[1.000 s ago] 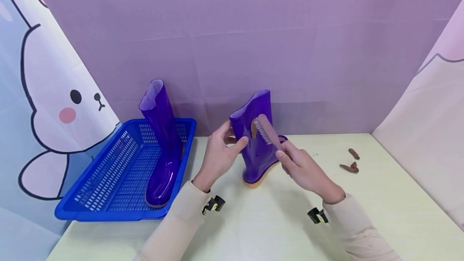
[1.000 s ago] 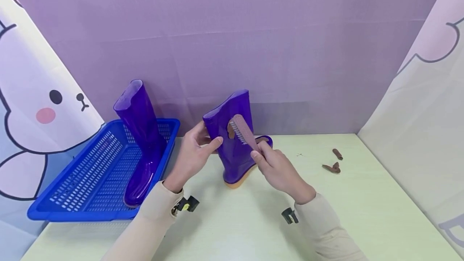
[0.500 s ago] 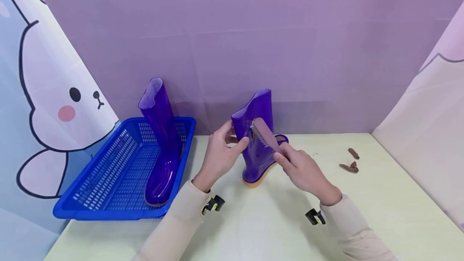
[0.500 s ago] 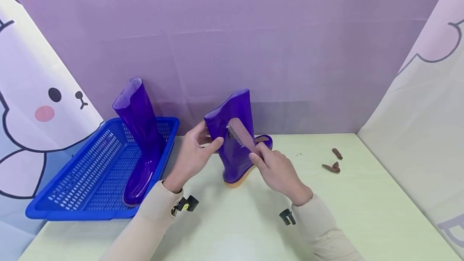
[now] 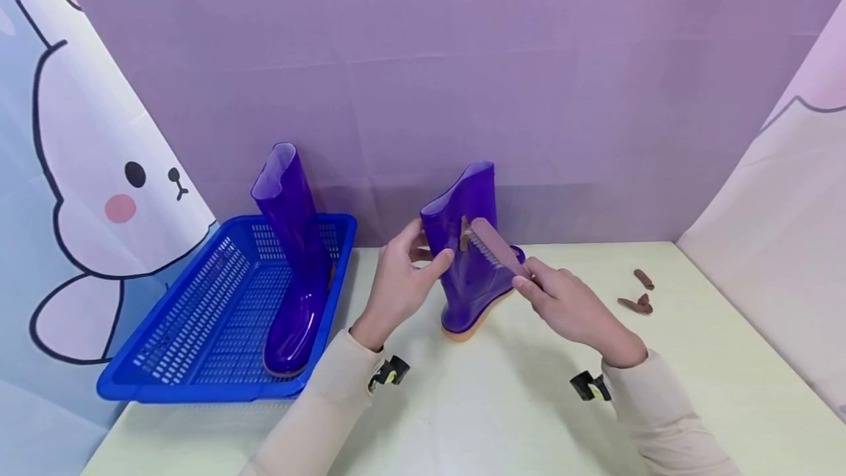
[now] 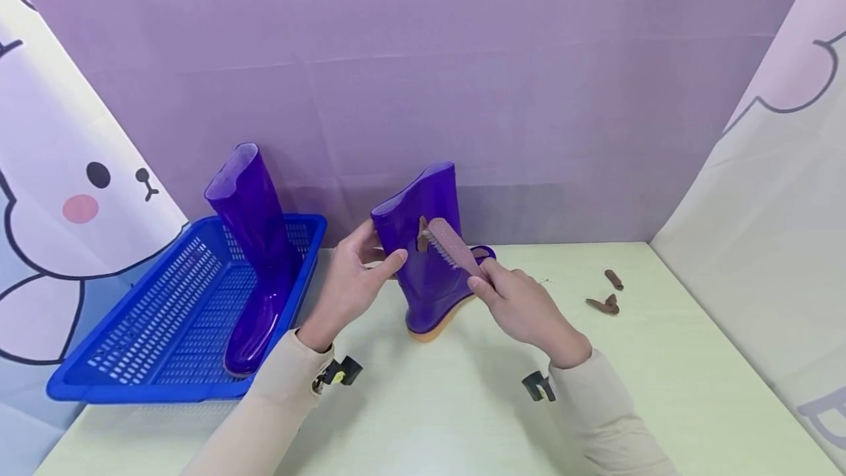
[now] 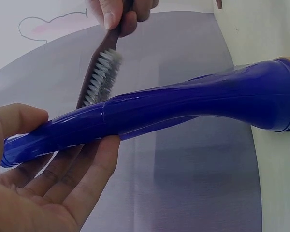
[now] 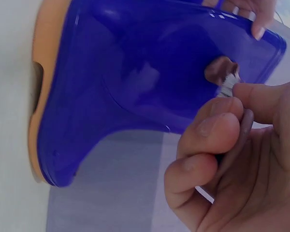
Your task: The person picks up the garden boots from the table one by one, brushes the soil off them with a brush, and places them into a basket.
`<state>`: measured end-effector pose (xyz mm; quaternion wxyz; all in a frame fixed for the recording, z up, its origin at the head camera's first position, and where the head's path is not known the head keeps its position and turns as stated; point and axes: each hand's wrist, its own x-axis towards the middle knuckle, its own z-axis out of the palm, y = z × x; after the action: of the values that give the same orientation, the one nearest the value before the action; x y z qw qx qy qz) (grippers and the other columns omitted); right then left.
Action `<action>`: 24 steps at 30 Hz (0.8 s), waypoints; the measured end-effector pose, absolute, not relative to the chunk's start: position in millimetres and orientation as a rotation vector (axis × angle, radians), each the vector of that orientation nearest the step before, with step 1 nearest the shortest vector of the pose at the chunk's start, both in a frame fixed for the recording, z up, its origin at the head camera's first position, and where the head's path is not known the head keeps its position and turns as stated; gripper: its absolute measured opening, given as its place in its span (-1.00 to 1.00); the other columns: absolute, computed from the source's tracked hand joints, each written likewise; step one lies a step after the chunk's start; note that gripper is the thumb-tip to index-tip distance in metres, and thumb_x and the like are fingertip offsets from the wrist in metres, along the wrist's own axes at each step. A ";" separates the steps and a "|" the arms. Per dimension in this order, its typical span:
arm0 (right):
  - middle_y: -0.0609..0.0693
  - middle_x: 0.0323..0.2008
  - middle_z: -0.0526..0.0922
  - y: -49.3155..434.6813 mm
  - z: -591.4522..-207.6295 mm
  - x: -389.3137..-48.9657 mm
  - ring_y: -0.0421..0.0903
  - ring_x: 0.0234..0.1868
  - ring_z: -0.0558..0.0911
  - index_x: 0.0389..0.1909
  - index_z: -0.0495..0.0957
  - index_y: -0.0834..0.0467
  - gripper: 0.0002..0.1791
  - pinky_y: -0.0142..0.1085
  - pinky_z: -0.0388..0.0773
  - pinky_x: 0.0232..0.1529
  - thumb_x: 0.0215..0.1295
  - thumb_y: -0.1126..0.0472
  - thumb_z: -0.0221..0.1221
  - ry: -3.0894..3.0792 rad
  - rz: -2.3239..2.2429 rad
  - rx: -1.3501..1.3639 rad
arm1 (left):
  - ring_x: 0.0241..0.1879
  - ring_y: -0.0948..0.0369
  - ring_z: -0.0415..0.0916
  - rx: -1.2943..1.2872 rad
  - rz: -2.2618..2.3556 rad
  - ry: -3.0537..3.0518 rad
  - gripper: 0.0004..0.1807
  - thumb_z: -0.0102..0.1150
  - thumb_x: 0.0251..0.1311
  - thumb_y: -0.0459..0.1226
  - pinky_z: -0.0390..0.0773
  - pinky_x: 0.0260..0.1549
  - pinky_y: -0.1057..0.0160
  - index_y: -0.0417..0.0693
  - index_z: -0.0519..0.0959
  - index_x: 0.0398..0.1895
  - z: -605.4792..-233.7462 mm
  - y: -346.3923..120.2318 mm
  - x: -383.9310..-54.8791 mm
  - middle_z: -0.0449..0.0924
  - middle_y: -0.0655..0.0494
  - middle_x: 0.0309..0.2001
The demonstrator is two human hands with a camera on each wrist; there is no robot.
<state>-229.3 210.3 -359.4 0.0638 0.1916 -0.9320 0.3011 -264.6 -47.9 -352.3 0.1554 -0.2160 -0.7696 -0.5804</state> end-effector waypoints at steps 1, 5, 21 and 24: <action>-0.16 -0.63 0.34 211.8 -357.9 -228.9 -0.25 -0.65 0.29 -0.34 0.37 0.06 -0.69 -0.34 0.28 -0.57 0.64 0.00 -0.07 -2.815 0.924 0.575 | -0.09 0.12 0.69 -0.616 -1.661 -2.206 -0.54 0.33 0.26 -0.30 0.70 -0.02 0.09 0.03 0.56 0.24 -352.3 -48.0 -264.6 0.73 0.04 -0.02; -0.14 -0.63 0.37 213.9 -355.9 -228.8 -0.24 -0.64 0.31 -0.31 0.36 0.09 -0.69 -0.32 0.31 -0.56 0.65 0.02 -0.09 -2.774 0.973 0.573 | -0.08 0.12 0.68 -0.609 -1.661 -2.211 -0.54 0.32 0.26 -0.30 0.70 -0.02 0.10 0.03 0.56 0.24 -352.0 -48.0 -264.4 0.73 0.05 -0.01; -0.18 -0.63 0.29 194.8 -370.0 -229.3 -0.28 -0.66 0.25 -0.35 0.37 0.03 -0.69 -0.38 0.23 -0.58 0.64 -0.01 -0.07 -2.760 0.878 0.590 | -0.07 0.09 0.69 -0.625 -1.669 -2.207 -0.54 0.31 0.28 -0.30 0.70 0.00 0.00 0.02 0.55 0.26 -352.4 -47.6 -263.6 0.72 0.02 0.02; -0.17 -0.64 0.28 198.1 -367.4 -229.1 -0.24 -0.65 0.27 -0.36 0.37 0.03 -0.67 -0.36 0.23 -0.57 0.64 -0.03 -0.07 -2.781 0.815 0.550 | -0.08 0.10 0.69 -0.631 -1.661 -2.204 -0.54 0.31 0.28 -0.30 0.70 -0.02 0.00 0.02 0.55 0.25 -351.7 -47.7 -263.7 0.73 0.02 0.00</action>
<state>-229.1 198.1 -367.4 0.0958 0.1856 -0.9385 0.2750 -263.7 -47.7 -351.7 0.1549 -0.2204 -0.7691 -0.5796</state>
